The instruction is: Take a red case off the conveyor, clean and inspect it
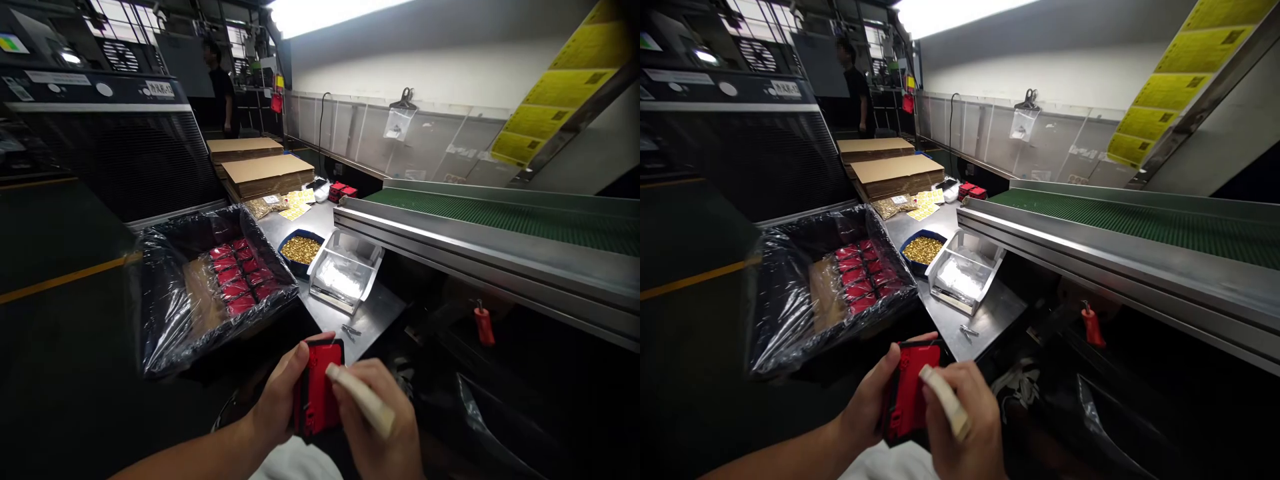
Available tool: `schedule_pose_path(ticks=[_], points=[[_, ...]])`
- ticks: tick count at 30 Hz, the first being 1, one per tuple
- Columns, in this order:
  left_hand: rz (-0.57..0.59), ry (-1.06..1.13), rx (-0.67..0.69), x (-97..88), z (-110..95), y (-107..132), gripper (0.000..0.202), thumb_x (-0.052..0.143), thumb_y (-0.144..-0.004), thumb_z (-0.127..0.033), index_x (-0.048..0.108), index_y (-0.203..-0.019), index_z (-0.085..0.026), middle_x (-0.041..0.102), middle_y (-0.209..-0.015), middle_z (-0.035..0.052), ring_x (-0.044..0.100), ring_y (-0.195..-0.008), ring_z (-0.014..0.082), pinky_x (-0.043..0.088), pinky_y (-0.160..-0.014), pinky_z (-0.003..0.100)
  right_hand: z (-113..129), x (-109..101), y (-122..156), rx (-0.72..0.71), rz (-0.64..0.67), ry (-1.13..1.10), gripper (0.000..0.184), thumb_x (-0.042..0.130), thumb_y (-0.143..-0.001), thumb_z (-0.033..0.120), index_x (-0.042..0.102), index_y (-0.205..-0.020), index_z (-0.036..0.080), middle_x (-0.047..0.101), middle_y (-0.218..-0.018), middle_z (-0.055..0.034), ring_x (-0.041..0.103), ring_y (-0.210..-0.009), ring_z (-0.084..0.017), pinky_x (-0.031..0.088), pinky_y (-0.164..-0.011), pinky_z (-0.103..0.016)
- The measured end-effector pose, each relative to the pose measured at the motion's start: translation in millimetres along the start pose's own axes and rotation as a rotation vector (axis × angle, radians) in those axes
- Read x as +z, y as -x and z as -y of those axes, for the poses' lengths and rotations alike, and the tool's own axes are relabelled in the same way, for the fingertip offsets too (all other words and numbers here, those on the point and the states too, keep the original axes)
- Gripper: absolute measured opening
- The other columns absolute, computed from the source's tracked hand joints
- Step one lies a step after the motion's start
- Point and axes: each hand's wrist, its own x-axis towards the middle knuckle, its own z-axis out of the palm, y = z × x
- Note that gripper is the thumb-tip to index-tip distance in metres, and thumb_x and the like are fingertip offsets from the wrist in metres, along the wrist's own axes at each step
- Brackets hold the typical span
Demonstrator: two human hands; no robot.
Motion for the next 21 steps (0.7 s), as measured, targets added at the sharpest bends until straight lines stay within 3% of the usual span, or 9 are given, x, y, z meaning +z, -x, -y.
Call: schedule_pose_path(ticks=[2, 8, 11, 13, 16, 19, 21], points=[[0.006, -0.003, -0.031, 0.6, 1.0, 0.2, 0.06, 0.061, -0.087, -0.057, 0.058, -0.129, -0.013, 0.062, -0.082, 0.0068, 0.055, -0.069, 0.0144, 0.043, -0.062, 0.023, -1.9, -1.2, 1.0, -0.045, 0.013, -0.016, 0.011, 0.061, -0.084, 0.022, 0.066, -0.094, 0.025, 0.063, -0.082, -0.0026, 0.062, -0.072, -0.015, 0.052, -0.062, -0.028], [0.017, 0.02, -0.005, 2.6, 4.4, -1.2, 0.057, 0.058, -0.09, -0.054, 0.059, -0.128, -0.012, 0.064, -0.084, 0.0067, 0.057, -0.075, 0.0152, 0.044, -0.07, 0.023, -0.5, -3.9, -2.3, 0.005, -0.001, -0.011, 0.011, 0.062, -0.084, 0.022, 0.066, -0.094, 0.025, 0.065, -0.083, -0.0029, 0.063, -0.073, -0.015, 0.054, -0.063, -0.027], [0.051, 0.08, -0.066, 3.9, 2.8, -2.9, 0.061, 0.061, -0.087, -0.057, 0.058, -0.13, -0.013, 0.066, -0.09, 0.0085, 0.06, -0.078, 0.0169, 0.047, -0.075, 0.025, 1.8, -13.5, -8.4, 0.019, -0.031, 0.026, 0.009, 0.063, -0.084, 0.025, 0.067, -0.092, 0.026, 0.067, -0.086, -0.0018, 0.064, -0.077, -0.014, 0.054, -0.067, -0.025], [0.064, 0.17, -0.119, 4.7, 0.3, -4.6, 0.065, 0.059, -0.086, -0.061, 0.057, -0.131, -0.014, 0.068, -0.099, 0.0116, 0.063, -0.083, 0.0193, 0.05, -0.078, 0.028, -0.4, -24.0, -11.6, 0.145, -0.197, 0.092, 0.011, 0.065, -0.083, 0.033, 0.068, -0.091, 0.026, 0.069, -0.088, -0.0012, 0.065, -0.078, -0.015, 0.054, -0.07, -0.025], [0.049, 0.257, -0.168, 3.9, -3.4, -7.2, 0.067, 0.053, -0.088, -0.065, 0.056, -0.132, -0.015, 0.068, -0.103, 0.0142, 0.066, -0.085, 0.0211, 0.053, -0.073, 0.028, -18.2, -37.5, -12.9, 0.402, -0.391, 0.136, 0.031, 0.067, -0.078, 0.05, 0.067, -0.093, 0.023, 0.069, -0.084, -0.002, 0.065, -0.074, -0.018, 0.054, -0.069, -0.028], [0.088, 0.295, -0.191, 1.2, -5.2, -8.8, 0.071, 0.045, -0.09, -0.068, 0.05, -0.137, -0.015, 0.068, -0.107, 0.0173, 0.068, -0.089, 0.0286, 0.056, -0.077, 0.04, -59.5, -42.4, -15.3, 0.65, -0.397, 0.1, 0.051, 0.07, -0.07, 0.061, 0.06, -0.099, 0.02, 0.068, -0.083, -0.0033, 0.065, -0.073, -0.021, 0.055, -0.066, -0.031], [0.129, 0.319, -0.185, -0.5, -5.8, -8.6, 0.075, 0.04, -0.091, -0.069, 0.044, -0.141, -0.014, 0.067, -0.111, 0.0196, 0.068, -0.092, 0.0322, 0.056, -0.081, 0.048, -96.7, -43.6, -22.3, 0.727, -0.391, 0.095, 0.059, 0.07, -0.069, 0.062, 0.055, -0.108, 0.02, 0.068, -0.089, -0.0044, 0.066, -0.072, -0.021, 0.055, -0.065, -0.033]])
